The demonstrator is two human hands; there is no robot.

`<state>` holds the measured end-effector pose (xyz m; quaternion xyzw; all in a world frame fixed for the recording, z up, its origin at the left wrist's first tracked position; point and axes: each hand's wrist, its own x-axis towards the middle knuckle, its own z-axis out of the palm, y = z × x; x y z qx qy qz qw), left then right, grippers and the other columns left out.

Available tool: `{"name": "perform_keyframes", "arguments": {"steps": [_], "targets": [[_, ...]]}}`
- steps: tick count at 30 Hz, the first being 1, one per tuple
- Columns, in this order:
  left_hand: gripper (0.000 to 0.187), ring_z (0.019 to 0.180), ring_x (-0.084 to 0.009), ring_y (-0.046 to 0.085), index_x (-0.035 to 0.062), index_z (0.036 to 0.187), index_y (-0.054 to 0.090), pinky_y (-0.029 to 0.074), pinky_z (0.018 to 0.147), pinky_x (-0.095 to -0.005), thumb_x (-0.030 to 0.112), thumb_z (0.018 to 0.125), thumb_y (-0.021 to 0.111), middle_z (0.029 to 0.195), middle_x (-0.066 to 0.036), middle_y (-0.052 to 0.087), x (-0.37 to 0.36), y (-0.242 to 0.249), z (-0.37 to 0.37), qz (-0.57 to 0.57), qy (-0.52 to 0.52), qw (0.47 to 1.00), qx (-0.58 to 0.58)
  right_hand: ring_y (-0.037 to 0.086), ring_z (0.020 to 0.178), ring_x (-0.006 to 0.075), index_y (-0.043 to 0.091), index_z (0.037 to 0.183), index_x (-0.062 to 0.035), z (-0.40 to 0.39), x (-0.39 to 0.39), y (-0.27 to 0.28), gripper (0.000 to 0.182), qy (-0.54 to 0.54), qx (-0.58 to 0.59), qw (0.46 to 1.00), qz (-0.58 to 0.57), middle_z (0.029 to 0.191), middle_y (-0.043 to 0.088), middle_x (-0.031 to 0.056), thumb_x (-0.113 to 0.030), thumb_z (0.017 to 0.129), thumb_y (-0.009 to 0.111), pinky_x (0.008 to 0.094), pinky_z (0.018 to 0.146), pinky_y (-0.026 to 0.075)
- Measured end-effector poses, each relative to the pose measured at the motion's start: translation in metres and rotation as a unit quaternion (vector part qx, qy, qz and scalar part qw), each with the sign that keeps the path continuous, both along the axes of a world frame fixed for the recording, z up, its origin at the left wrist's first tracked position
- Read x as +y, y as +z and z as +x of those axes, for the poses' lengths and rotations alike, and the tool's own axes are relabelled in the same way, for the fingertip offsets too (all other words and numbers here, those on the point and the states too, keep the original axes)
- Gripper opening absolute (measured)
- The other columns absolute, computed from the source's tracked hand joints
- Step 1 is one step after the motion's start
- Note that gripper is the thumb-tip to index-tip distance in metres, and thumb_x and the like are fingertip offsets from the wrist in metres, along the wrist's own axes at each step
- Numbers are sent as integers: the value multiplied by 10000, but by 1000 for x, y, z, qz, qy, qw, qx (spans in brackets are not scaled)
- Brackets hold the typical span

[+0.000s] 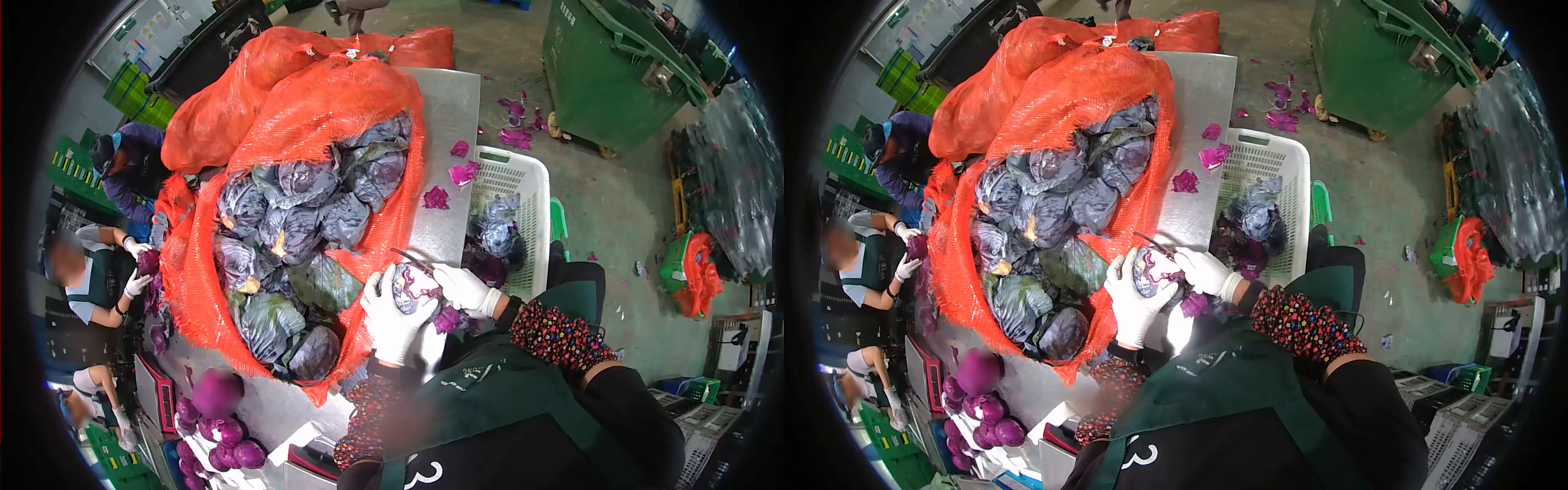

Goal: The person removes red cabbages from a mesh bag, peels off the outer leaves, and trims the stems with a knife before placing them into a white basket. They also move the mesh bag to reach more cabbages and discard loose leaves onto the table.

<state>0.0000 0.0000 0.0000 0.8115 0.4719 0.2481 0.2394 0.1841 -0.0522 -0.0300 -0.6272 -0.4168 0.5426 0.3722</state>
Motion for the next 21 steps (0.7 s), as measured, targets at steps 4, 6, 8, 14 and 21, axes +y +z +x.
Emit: {"name": "perform_keyframes", "arguments": {"steps": [4,6,8,14,21], "targets": [[915,1187,-420,427,167,1375,479,397,981,-539,537,609,816,1351,-160,432,-1,5,3,4,12,1000,26,644,896,364,573,1056,17,3,12,-21,217,40,-186,979,67,988,615,245,-126,943,455,436,742,537],[913,1178,-425,434,166,1364,488,396,981,-537,541,600,819,1345,-162,439,0,6,8,8,17,999,30,631,790,386,568,1062,25,7,15,-32,269,40,-247,964,86,844,627,228,-194,990,428,446,689,523],[907,1169,-430,441,164,1353,495,401,974,-538,542,595,823,1332,-162,449,1,6,7,28,23,999,38,597,626,270,574,1070,7,7,14,-31,266,22,-194,972,129,736,592,163,-213,1000,441,379,568,488],[886,1179,-423,433,165,1359,490,423,946,-536,529,620,816,1329,-154,449,2,1,-5,10,25,1000,-9,611,667,295,584,1095,11,-4,4,3,281,8,-137,982,130,763,600,175,-211,997,444,386,617,486],[871,1197,-423,396,117,1347,486,349,1004,-544,474,628,823,1319,-206,427,-3,15,13,-20,30,999,11,629,902,395,603,1059,6,4,20,0,316,18,-265,956,125,997,646,222,-233,999,405,443,794,504]]}}
